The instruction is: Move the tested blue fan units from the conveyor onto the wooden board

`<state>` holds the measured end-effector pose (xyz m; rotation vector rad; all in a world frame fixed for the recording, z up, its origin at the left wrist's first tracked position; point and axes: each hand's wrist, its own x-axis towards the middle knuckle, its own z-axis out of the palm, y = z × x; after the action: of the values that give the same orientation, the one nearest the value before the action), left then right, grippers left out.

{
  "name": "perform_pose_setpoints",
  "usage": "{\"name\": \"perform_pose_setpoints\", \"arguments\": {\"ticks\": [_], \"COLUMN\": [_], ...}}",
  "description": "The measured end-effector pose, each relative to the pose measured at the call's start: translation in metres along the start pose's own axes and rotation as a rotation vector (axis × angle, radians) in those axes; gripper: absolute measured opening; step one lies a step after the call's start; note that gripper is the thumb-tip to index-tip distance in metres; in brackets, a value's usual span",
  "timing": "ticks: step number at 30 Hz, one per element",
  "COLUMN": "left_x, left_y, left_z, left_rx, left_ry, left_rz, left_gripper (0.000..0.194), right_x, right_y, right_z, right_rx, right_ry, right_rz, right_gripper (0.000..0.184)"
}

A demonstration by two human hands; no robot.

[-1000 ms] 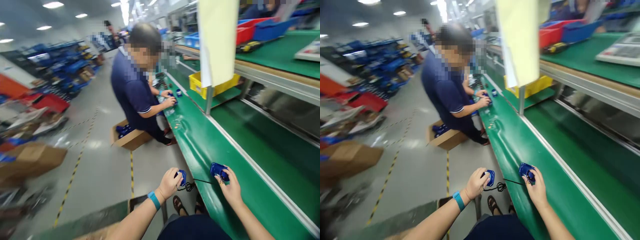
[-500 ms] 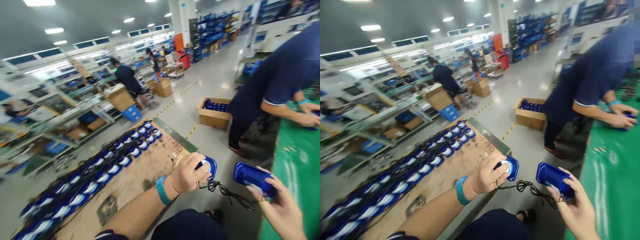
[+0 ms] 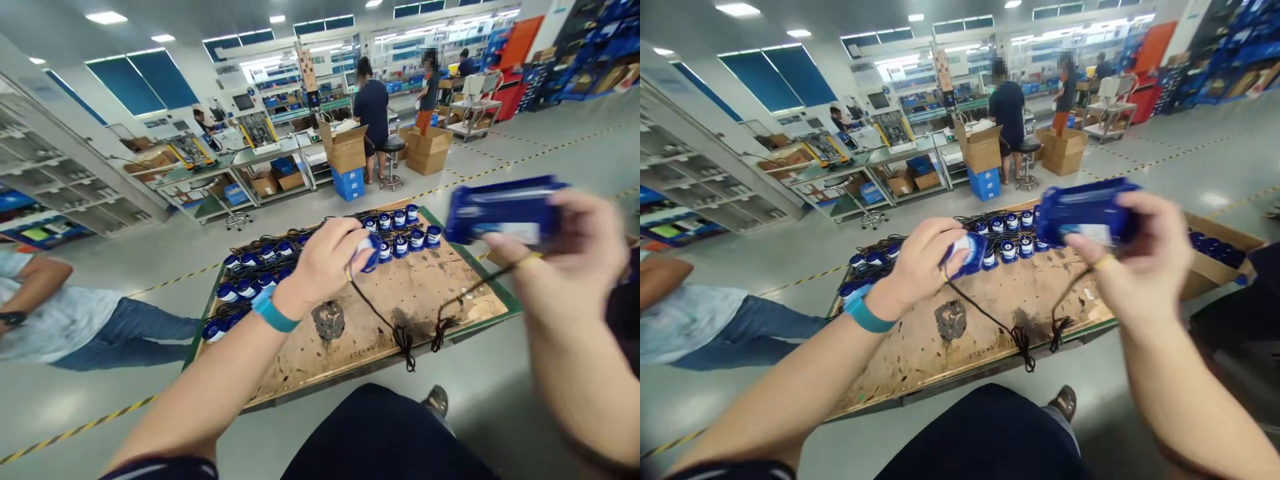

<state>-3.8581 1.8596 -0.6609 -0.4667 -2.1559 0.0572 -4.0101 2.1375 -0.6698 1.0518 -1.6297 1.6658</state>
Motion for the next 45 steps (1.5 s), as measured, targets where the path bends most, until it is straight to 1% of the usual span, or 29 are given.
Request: {"name": "perform_pose_setpoints", "arguments": {"ticks": [2, 4, 6, 8, 9, 11, 12, 14, 16, 18, 20, 22, 25, 27, 28, 29, 30, 32, 33, 34, 36, 38, 40, 45], "left_x": [-0.039, -0.087, -0.143, -0.199, -0.226, -0.273, -0.293, -0.325, -0.349, -0.367, -0.380, -0.391, -0.401, -0.404, -0.404, -0.404, -0.404, -0.404, -0.405, -0.407, -0.413, -0.422, -0.430, -0.440], "left_y": [-0.027, -0.048, -0.062, -0.069, -0.070, -0.069, -0.068, -0.067, -0.067, -0.068, -0.073, -0.081, -0.098, -0.109, -0.112, -0.114, -0.115, -0.112, -0.110, -0.107, -0.105, -0.107, -0.111, -0.121], "left_z": [-0.023, -0.037, -0.043, -0.043, -0.041, -0.034, -0.031, -0.024, -0.019, -0.018, -0.019, -0.022, -0.026, -0.028, -0.028, -0.029, -0.030, -0.032, -0.032, -0.033, -0.033, -0.034, -0.036, -0.039], "left_rx": [0.055, 0.097, 0.133, 0.166, 0.186, 0.213, 0.217, 0.199, 0.170, 0.136, 0.088, 0.033, -0.014, -0.049, -0.060, -0.052, -0.026, 0.049, 0.071, 0.065, -0.027, -0.141, -0.214, -0.278], "left_ry": [-0.060, -0.139, -0.232, -0.329, -0.372, -0.453, -0.493, -0.577, -0.641, -0.659, -0.649, -0.646, -0.647, -0.630, -0.623, -0.623, -0.636, -0.695, -0.724, -0.742, -0.731, -0.683, -0.662, -0.688], "left_rz": [-0.037, -0.095, -0.162, -0.206, -0.220, -0.238, -0.243, -0.244, -0.241, -0.250, -0.261, -0.239, -0.119, -0.038, -0.031, -0.060, -0.126, -0.312, -0.395, -0.446, -0.457, -0.413, -0.384, -0.444], "left_gripper": [0.023, 0.022, 0.021, 0.020, 0.019, 0.016, 0.016, 0.018, 0.018, 0.017, 0.019, 0.020, 0.022, 0.025, 0.029, 0.036, 0.043, 0.053, 0.053, 0.051, 0.047, 0.050, 0.053, 0.052], "right_x": [-0.002, -0.024, -0.063, -0.112, -0.138, -0.184, -0.205, -0.239, -0.263, -0.279, -0.288, -0.293, -0.299, -0.303, -0.306, -0.308, -0.310, -0.313, -0.314, -0.314, -0.313, -0.312, -0.312, -0.317], "right_y": [-0.001, 0.007, 0.022, 0.038, 0.046, 0.058, 0.063, 0.070, 0.072, 0.071, 0.068, 0.063, 0.058, 0.058, 0.059, 0.060, 0.062, 0.065, 0.067, 0.068, 0.068, 0.065, 0.060, 0.048], "right_z": [0.074, 0.147, 0.215, 0.272, 0.296, 0.334, 0.349, 0.371, 0.386, 0.396, 0.403, 0.409, 0.417, 0.420, 0.422, 0.422, 0.422, 0.422, 0.421, 0.421, 0.420, 0.421, 0.422, 0.424], "right_rx": [0.064, 0.143, 0.210, 0.252, 0.262, 0.264, 0.254, 0.207, 0.147, 0.099, 0.058, 0.028, 0.036, 0.063, 0.077, 0.089, 0.098, 0.109, 0.115, 0.122, 0.130, 0.120, 0.086, -0.015], "right_ry": [-0.111, -0.283, -0.463, -0.634, -0.727, -0.904, -0.985, -1.110, -1.177, -1.209, -1.231, -1.240, -1.213, -1.163, -1.131, -1.098, -1.069, -1.035, -1.028, -1.023, -1.011, -0.997, -0.987, -0.962], "right_rz": [0.009, 0.051, 0.095, 0.143, 0.164, 0.190, 0.193, 0.190, 0.186, 0.185, 0.188, 0.193, 0.202, 0.230, 0.248, 0.263, 0.271, 0.275, 0.276, 0.280, 0.293, 0.302, 0.309, 0.378], "right_gripper": [0.052, 0.048, 0.044, 0.041, 0.040, 0.041, 0.042, 0.044, 0.046, 0.047, 0.045, 0.044, 0.041, 0.042, 0.043, 0.045, 0.047, 0.050, 0.051, 0.051, 0.050, 0.048, 0.048, 0.056]}}
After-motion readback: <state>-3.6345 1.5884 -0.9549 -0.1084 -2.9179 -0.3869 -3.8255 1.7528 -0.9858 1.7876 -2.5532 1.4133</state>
